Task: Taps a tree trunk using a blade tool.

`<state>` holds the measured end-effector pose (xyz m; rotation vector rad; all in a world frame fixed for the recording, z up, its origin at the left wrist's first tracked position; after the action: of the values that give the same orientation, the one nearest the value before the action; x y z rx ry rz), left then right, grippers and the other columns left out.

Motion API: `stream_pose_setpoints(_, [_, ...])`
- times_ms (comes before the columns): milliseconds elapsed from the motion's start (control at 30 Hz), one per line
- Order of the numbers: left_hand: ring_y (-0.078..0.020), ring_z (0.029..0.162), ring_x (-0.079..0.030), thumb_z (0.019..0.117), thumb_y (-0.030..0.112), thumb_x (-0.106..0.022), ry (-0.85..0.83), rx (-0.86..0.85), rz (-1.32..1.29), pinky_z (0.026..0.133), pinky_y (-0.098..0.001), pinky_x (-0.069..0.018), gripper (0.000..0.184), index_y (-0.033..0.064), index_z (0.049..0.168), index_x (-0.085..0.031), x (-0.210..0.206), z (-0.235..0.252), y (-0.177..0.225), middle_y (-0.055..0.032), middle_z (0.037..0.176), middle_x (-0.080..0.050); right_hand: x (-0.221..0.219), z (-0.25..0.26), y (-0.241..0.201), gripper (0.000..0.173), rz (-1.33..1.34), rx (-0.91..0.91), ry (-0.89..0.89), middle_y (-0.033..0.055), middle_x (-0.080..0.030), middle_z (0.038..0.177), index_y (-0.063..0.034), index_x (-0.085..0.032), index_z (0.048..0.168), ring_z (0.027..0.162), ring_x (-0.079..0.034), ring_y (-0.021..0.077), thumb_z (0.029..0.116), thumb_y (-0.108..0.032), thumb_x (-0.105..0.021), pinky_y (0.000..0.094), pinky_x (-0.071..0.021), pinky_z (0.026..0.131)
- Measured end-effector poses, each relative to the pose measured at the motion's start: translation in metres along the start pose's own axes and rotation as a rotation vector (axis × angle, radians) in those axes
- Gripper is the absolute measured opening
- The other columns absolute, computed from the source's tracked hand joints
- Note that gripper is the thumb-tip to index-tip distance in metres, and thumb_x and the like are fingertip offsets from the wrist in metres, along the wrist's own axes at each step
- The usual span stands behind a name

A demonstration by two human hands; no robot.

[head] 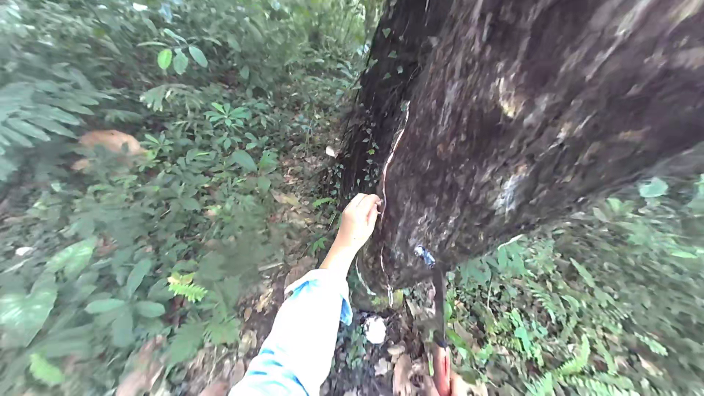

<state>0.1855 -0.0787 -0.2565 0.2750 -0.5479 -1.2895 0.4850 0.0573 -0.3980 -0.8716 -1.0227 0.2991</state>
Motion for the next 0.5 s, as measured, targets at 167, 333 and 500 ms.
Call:
stream_pose_setpoints(167, [-0.0351, 0.109, -0.070, 0.1018, 0.006, -0.055, -0.400, 0.652, 0.091, 0.101, -0.0445, -0.0546, 0.028, -0.0094, 0.121, -0.068, 0.039, -0.176, -0.060, -0.0270, 0.117, -0.070, 0.006, -0.018, 0.032, 0.043, 0.002, -0.136, -0.052, 0.0327, -0.065, 0.091, 0.0246, -0.052, 0.121, 0.076, -0.067, 0.0329, 0.0935, -0.006, -0.062, 0.0476, -0.0566, 0.075])
stream_pose_setpoints(333, [-0.0479, 0.134, -0.054, 0.1019, 0.019, -0.060, -1.007, 1.631, 0.545, 0.108, -0.0618, -0.0462, 0.075, 0.0152, 0.165, -0.018, 0.178, -0.456, -0.074, -0.0290, 0.155, -0.043, 0.002, -0.037, 0.066, 0.043, 0.035, -0.216, -0.039, 0.0188, -0.061, 0.080, 0.0184, -0.054, 0.120, 0.059, -0.057, 0.0171, 0.0916, -0.014, -0.060, 0.0373, -0.0529, 0.058])
stream_pose_setpoints(500, [-0.0469, 0.131, -0.056, 0.1004, 0.016, -0.061, -1.094, 1.976, 0.819, 0.109, -0.0617, -0.0442, 0.039, -0.0068, 0.132, -0.061, 0.327, -0.587, -0.006, -0.0317, 0.137, -0.060, -0.019, -0.047, 0.074, 0.046, 0.065, -0.288, -0.096, 0.0131, -0.058, 0.077, 0.0167, -0.052, 0.121, 0.056, -0.055, 0.0128, 0.0911, -0.018, -0.058, 0.0337, -0.0519, 0.055])
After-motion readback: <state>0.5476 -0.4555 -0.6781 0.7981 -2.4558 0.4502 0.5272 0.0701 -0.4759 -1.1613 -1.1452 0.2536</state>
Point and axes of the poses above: each hand's wrist, its own z-axis towards the middle knuckle, its own x-axis out of the back of the hand, y = z × x, the point moved 8 cm from there along z, towards the middle knuckle
